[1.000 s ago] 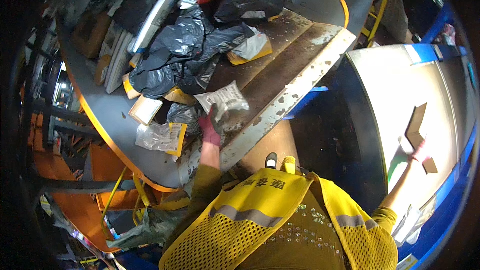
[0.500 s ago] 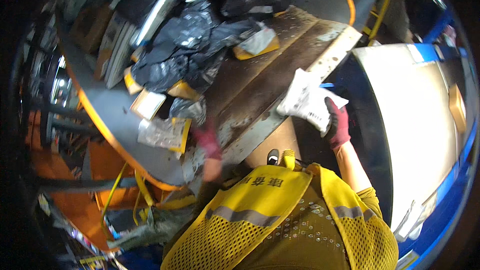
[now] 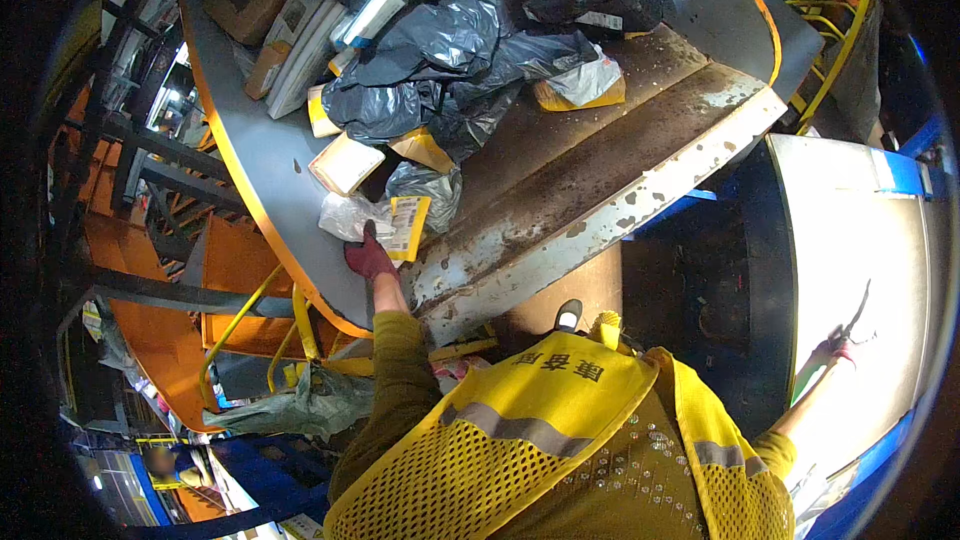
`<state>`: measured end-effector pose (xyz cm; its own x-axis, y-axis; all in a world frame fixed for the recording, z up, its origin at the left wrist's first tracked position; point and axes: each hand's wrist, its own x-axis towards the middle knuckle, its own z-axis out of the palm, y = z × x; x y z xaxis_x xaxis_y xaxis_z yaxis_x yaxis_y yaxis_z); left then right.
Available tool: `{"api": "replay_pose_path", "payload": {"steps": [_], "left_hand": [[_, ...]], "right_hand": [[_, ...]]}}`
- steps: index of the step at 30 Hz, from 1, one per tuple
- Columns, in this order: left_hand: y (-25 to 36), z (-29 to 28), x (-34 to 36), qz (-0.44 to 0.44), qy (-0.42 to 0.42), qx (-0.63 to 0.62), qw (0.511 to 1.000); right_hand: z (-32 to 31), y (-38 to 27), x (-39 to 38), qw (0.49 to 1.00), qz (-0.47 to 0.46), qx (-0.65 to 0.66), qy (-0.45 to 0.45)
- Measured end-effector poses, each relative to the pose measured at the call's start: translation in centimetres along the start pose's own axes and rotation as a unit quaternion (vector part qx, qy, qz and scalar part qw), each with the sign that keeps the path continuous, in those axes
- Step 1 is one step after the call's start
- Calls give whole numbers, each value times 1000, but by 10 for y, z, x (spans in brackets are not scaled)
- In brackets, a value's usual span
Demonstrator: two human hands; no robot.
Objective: The person repeatedly picks packages from a rotating carousel and places them onto a conveyor belt. They handle various package types including cardboard boxes, plastic mailers, and padded envelopes, moving them one at a time from the carousel to the belt.
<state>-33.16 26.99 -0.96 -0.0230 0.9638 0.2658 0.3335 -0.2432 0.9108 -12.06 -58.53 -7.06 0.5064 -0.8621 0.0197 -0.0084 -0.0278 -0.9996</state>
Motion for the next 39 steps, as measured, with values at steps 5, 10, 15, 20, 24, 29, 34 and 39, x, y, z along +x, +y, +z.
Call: {"api": "replay_pose_path", "payload": {"steps": [5,10,15,20,24,29,34,39], "left_hand": [[36,-27,-55,135,-81,59,986],[78,-38,-101,257,-163,29,952],[107,-29,-114,-25,-284,-284,916],[115,33,-120,-85,-381,-477,787],[89,106,-104,-164,-455,-498,720],[45,155,-90,-273,-473,-424,722],[42,140,-84,-238,-439,-341,797],[64,113,-102,-191,-458,-354,793]], "right_hand": [[95,-46,-126,973,-80,-56,-208],[171,-87,-345,763,-77,14,-642],[215,-91,-452,589,99,26,-802],[239,-73,-463,662,119,-9,-740],[249,-81,-462,610,168,70,-771],[236,-95,-423,490,554,240,-629],[205,-84,-318,763,282,287,-506],[114,-60,-99,977,-181,-38,-108]]}}
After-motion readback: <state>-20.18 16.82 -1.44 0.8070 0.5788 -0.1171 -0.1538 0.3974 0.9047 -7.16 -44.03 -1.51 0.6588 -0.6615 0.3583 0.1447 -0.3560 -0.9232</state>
